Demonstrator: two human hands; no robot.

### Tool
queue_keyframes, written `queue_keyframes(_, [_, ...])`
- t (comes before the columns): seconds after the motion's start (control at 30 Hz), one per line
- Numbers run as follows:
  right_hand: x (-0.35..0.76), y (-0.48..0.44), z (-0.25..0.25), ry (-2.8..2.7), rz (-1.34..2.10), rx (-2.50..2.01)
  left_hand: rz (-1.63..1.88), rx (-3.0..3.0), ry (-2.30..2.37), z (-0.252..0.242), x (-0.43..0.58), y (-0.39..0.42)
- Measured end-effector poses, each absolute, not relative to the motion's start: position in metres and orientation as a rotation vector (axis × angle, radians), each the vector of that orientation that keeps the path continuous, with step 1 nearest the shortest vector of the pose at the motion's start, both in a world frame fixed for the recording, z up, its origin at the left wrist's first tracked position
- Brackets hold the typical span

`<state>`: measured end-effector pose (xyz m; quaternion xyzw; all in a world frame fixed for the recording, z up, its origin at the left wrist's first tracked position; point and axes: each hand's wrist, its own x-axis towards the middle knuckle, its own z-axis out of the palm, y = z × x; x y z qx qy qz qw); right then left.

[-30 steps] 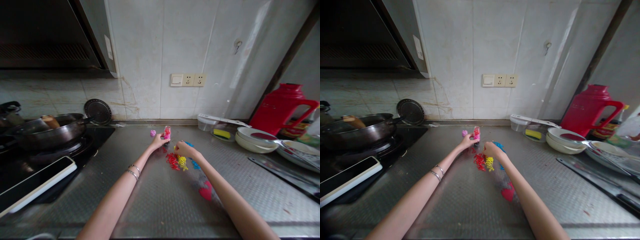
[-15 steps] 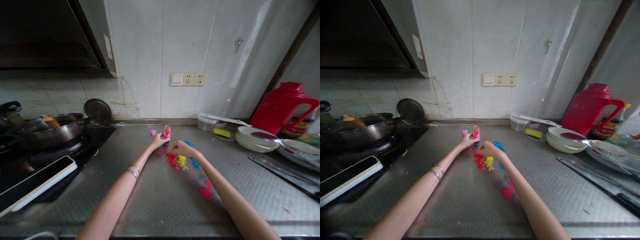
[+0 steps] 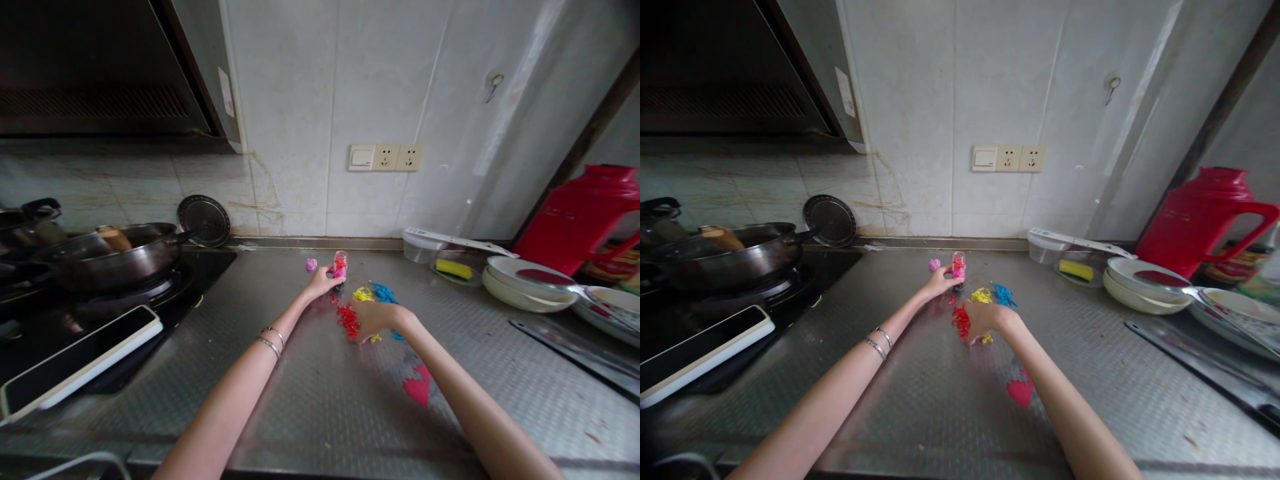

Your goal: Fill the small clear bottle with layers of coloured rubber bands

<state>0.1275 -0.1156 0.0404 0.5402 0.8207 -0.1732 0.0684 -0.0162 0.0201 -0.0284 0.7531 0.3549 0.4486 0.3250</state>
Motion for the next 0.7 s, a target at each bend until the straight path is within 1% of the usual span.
queue_keyframes(0.3, [0.125,-0.108,0.04,2.466,-0.322,1.565,1.2,1.983,0.916,-0.031,-0.015,0.024])
queue_keyframes(0.7, [0.137,-0.091,0.024,2.633,-0.261,1.59,1.231,1.958,0.919,-0.034,-0.014,0.025])
